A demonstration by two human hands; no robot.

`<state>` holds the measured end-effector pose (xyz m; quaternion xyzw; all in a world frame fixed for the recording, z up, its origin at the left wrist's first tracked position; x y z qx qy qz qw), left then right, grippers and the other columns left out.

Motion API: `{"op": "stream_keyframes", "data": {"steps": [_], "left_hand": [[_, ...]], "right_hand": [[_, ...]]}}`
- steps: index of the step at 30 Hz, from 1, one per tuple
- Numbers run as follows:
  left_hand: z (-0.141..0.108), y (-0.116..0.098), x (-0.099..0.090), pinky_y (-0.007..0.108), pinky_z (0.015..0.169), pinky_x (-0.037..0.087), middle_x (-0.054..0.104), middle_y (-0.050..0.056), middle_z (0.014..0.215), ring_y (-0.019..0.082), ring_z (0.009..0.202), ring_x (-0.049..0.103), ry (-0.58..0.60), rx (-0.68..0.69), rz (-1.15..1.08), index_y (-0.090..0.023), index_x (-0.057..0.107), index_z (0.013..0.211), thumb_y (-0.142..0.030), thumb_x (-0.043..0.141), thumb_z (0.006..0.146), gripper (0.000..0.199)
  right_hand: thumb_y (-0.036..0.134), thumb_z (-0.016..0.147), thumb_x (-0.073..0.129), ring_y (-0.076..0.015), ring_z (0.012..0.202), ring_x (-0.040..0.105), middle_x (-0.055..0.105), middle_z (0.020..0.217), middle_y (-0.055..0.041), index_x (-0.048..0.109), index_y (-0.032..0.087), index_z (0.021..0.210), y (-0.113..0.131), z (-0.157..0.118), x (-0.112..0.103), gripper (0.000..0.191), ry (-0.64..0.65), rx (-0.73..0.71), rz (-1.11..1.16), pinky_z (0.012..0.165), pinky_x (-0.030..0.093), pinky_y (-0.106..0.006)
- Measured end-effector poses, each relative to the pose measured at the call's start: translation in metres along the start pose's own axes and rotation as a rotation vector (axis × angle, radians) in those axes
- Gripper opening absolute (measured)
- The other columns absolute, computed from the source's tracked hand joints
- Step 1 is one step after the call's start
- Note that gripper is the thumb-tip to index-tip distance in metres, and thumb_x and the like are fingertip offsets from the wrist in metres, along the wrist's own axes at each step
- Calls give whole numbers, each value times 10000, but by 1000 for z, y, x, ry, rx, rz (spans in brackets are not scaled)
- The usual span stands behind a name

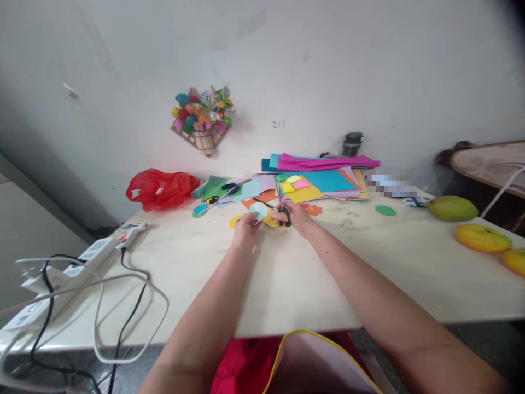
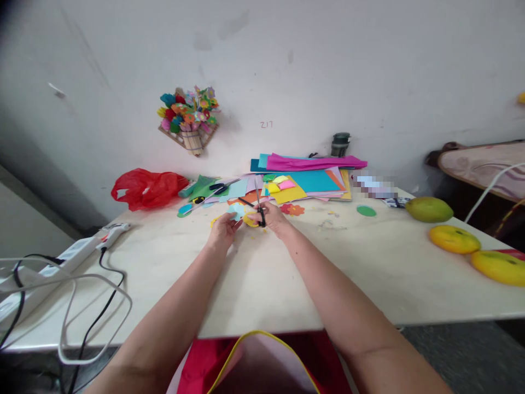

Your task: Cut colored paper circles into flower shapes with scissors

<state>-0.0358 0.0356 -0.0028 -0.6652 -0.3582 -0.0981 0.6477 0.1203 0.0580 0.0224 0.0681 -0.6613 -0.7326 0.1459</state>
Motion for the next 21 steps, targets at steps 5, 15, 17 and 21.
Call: {"op": "stream_keyframes", "data": {"steps": [5, 15, 17, 21], "left_hand": [[-2, 11, 8, 259, 662, 503, 615, 1, 643, 111, 604, 595, 98, 29, 51, -143, 578, 626, -81, 641, 582, 98], [-4, 14, 12, 257, 666, 503, 623, 1, 647, 120, 627, 611, 158, 19, 105, -149, 570, 612, -118, 677, 576, 117], [-3, 14, 12, 259, 659, 505, 646, 15, 668, 131, 636, 621, 196, -3, 124, -145, 593, 643, -112, 679, 567, 120], [0, 12, 11, 258, 604, 500, 665, 37, 663, 144, 592, 619, 281, -58, 210, -134, 627, 681, -104, 698, 539, 161]], "right_hand": [[218, 499, 751, -95, 484, 543, 552, 527, 76, 512, 173, 823, 6, -5, 11, 406, -90, -23, 96, 463, 389, -202], [214, 483, 698, -88, 461, 507, 537, 511, 76, 532, 183, 807, 7, -2, 8, 366, -170, -60, 30, 441, 381, -205], [206, 487, 697, -89, 460, 505, 535, 508, 77, 529, 185, 806, 8, -1, 8, 361, -145, -65, -2, 443, 383, -206], [171, 477, 703, -85, 450, 487, 517, 508, 82, 529, 176, 800, 12, -1, 9, 367, -42, -61, -81, 444, 381, -207]]}}
Point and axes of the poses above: each hand's wrist, its own z-axis towards the middle knuckle, its own x-axis out of the palm, y = z × x, the point moved 6 cm from there along z, towards the middle knuckle
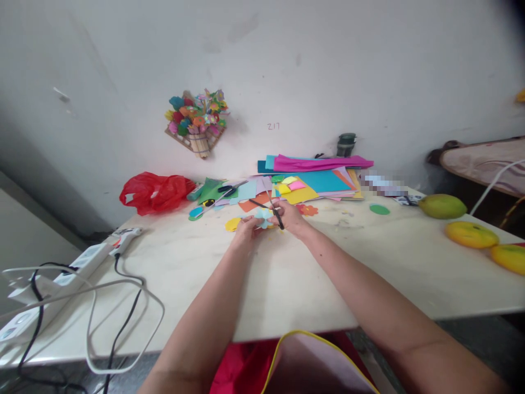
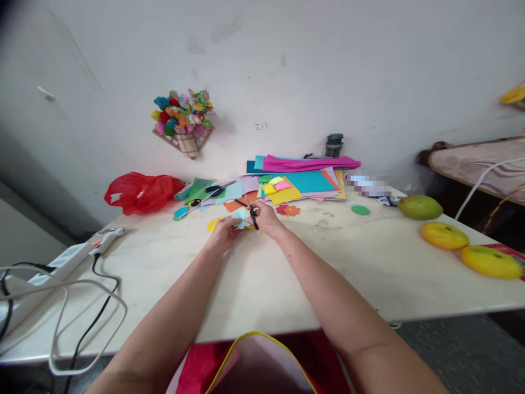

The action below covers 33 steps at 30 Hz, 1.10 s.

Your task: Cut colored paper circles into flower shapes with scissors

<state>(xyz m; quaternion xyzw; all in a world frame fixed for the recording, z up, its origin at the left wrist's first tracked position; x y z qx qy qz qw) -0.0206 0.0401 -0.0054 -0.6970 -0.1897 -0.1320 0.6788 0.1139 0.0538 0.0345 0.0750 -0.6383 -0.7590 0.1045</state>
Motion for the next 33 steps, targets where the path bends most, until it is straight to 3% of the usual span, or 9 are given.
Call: {"op": "stream_keyframes", "data": {"steps": [8, 17, 24, 28, 33], "left_hand": [[-2, -4, 2, 252, 571, 486, 649, 42, 609, 137, 532, 601, 187, -20, 148, -121, 654, 639, -143, 746, 518, 153], [-5, -9, 4, 236, 570, 474, 633, 36, 585, 121, 520, 585, 250, 16, 233, -126, 651, 597, -192, 757, 543, 136], [-3, -19, -1, 265, 674, 520, 695, 53, 750, 147, 663, 634, 95, 122, 33, -133, 686, 733, -196, 758, 551, 206], [-3, -22, -4, 285, 708, 523, 679, 36, 715, 137, 660, 632, 5, 149, -83, -133, 656, 710, -183, 762, 553, 196], [-4, -25, -5, 272, 713, 522, 682, 38, 746, 139, 701, 639, -17, 171, -113, -133, 653, 715, -179, 777, 546, 214]], "right_hand": [[122, 508, 672, -98, 463, 523, 554, 525, 77, 543, 170, 805, 10, -10, 1, 328, 160, 56, -64, 452, 401, -208], [109, 511, 703, -99, 464, 538, 580, 541, 64, 556, 166, 814, 5, -8, 2, 342, 203, 69, -1, 453, 415, -205], [236, 576, 766, -88, 442, 537, 583, 572, 44, 545, 161, 852, 0, -2, -6, 362, 150, 14, -37, 410, 367, -186], [383, 707, 684, -94, 454, 552, 611, 608, 6, 554, 156, 822, 0, -7, -2, 286, 249, 2, -98, 363, 321, -176], [471, 784, 593, -101, 476, 574, 651, 648, -28, 526, 156, 775, -2, -14, 4, 322, 433, 18, -129, 370, 348, -179]]}}
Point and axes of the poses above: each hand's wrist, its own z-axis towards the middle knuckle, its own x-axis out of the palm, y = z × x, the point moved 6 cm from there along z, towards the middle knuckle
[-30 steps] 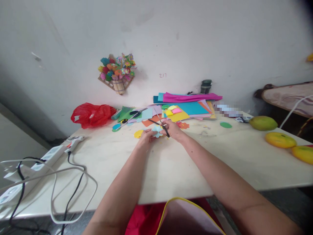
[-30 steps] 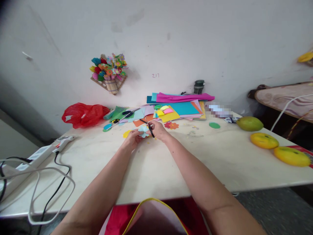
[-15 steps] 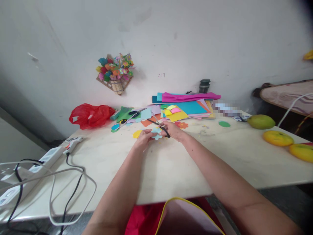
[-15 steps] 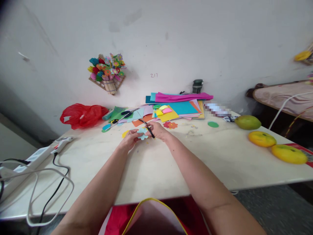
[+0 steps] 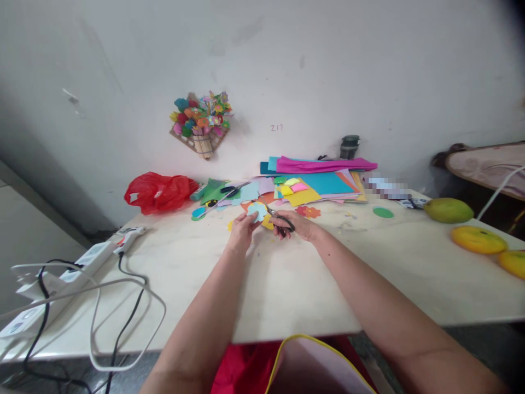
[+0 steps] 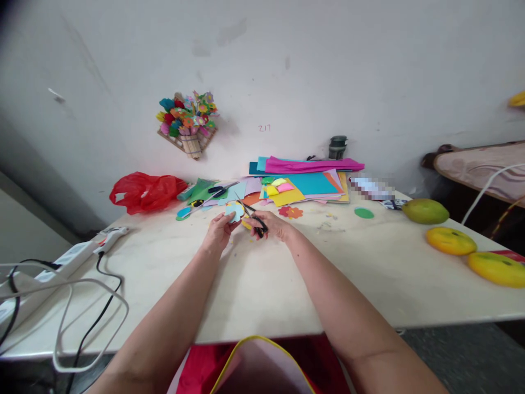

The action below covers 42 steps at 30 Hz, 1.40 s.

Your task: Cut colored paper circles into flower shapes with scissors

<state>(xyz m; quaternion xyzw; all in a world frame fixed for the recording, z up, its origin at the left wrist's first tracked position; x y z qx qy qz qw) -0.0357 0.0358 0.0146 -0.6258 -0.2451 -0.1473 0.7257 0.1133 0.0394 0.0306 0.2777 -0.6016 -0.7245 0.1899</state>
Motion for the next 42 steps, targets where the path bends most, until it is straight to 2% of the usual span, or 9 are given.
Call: {"op": "stream_keyframes", "data": {"steps": [5, 11, 27, 35, 42], "left_hand": [[1, -2, -2, 265, 713, 526, 682, 32, 749, 144, 730, 645, -6, 30, 0, -129, 660, 716, -198, 794, 522, 246], [1, -1, -3, 271, 723, 526, 687, 41, 781, 150, 748, 653, -2, 19, -18, -122, 665, 737, -209, 808, 512, 280], [5, 4, -3, 278, 750, 545, 695, 42, 775, 132, 715, 652, 46, -12, -55, -119, 674, 726, -160, 769, 554, 201], [3, 6, -2, 286, 764, 537, 691, 40, 770, 134, 714, 651, 37, -17, -52, -125, 666, 730, -150, 757, 561, 193], [3, 5, -2, 265, 753, 525, 688, 39, 768, 124, 710, 642, 20, 8, -43, -121, 675, 722, -182, 786, 529, 231]], "right_hand": [[513, 801, 561, -114, 471, 583, 660, 643, -42, 528, 146, 882, -2, -2, 1, 377, 71, 21, 19, 368, 355, -187], [527, 805, 549, -121, 490, 588, 657, 658, -44, 532, 150, 899, -3, -2, 1, 388, 109, 4, 41, 375, 359, -193], [507, 810, 550, -102, 476, 561, 638, 653, -32, 516, 155, 802, -1, -3, 1, 354, 105, -5, -14, 384, 356, -192], [490, 788, 573, -100, 461, 546, 638, 647, -32, 513, 154, 778, 3, -4, 4, 341, 94, 1, -28, 374, 345, -198], [490, 797, 570, -91, 457, 544, 633, 642, -26, 506, 151, 790, -2, -1, 4, 345, 58, 16, -29, 363, 331, -184]]}}
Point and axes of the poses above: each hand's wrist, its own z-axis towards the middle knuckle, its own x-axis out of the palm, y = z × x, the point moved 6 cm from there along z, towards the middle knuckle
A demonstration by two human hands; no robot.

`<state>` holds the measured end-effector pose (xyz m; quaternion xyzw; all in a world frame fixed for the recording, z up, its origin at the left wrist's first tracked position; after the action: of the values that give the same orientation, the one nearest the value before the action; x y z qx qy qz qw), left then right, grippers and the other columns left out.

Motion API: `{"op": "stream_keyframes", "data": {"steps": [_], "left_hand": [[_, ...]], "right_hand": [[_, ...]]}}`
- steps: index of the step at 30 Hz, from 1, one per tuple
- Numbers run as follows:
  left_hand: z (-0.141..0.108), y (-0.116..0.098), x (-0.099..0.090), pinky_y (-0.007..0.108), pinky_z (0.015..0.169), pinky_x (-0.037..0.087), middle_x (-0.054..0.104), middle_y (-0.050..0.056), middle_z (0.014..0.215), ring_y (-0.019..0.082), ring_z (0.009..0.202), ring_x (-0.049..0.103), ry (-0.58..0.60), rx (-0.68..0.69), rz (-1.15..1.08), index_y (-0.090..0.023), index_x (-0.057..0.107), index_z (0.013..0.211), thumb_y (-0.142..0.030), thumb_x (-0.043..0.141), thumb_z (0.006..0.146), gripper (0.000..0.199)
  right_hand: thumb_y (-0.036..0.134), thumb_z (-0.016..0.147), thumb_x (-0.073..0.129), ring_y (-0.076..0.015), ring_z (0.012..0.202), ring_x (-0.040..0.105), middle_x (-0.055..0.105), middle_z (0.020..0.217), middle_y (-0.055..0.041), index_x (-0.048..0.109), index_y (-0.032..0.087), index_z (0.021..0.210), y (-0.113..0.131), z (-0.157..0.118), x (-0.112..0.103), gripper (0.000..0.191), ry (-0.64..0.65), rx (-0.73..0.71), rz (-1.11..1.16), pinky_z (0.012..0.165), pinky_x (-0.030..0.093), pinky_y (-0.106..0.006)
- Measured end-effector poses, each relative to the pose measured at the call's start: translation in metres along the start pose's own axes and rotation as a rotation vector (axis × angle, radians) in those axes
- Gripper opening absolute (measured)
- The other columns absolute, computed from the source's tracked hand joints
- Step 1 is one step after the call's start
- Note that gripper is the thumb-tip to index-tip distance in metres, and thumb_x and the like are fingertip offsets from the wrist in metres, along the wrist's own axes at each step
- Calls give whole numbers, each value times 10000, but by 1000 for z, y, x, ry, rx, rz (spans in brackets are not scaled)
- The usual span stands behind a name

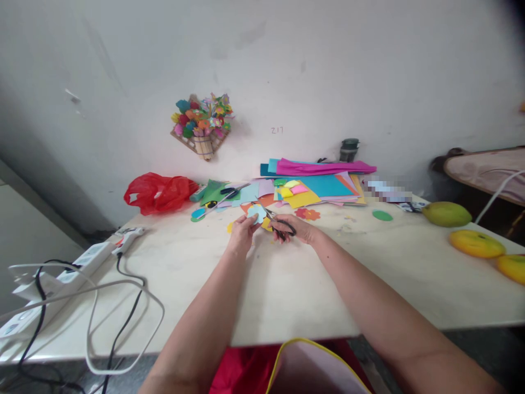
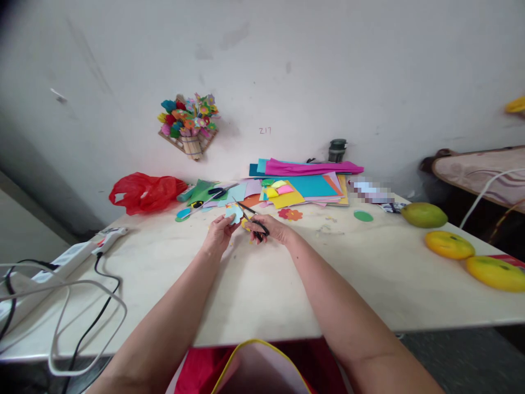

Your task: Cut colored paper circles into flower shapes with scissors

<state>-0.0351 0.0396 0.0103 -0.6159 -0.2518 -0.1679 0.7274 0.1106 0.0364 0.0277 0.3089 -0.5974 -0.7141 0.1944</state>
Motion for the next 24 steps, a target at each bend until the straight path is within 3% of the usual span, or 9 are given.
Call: {"op": "stream_keyframes", "data": {"steps": [15, 24], "left_hand": [[-8, -3, 6, 287, 743, 515, 652, 16, 675, 120, 662, 618, -123, 109, 46, -124, 648, 657, -253, 803, 508, 251], [-14, -1, 10, 288, 693, 520, 601, -6, 577, 96, 543, 573, -218, 101, 55, -129, 607, 596, -265, 794, 491, 254]], "right_hand": [[481, 808, 558, -109, 454, 566, 607, 601, -7, 486, 167, 784, -2, 4, 5, 323, -62, -48, 97, 342, 337, -185], [523, 810, 535, -108, 460, 553, 597, 598, 3, 500, 172, 786, -7, 8, 6, 354, -58, -63, 95, 349, 336, -191]]}}
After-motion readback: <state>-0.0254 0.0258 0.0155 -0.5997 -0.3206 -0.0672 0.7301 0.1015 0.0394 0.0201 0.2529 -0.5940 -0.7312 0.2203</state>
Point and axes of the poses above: each hand's wrist, its own z-axis towards the middle knuckle, its own x-axis out of the palm, y = z × x, the point moved 6 cm from there along z, towards the middle knuckle
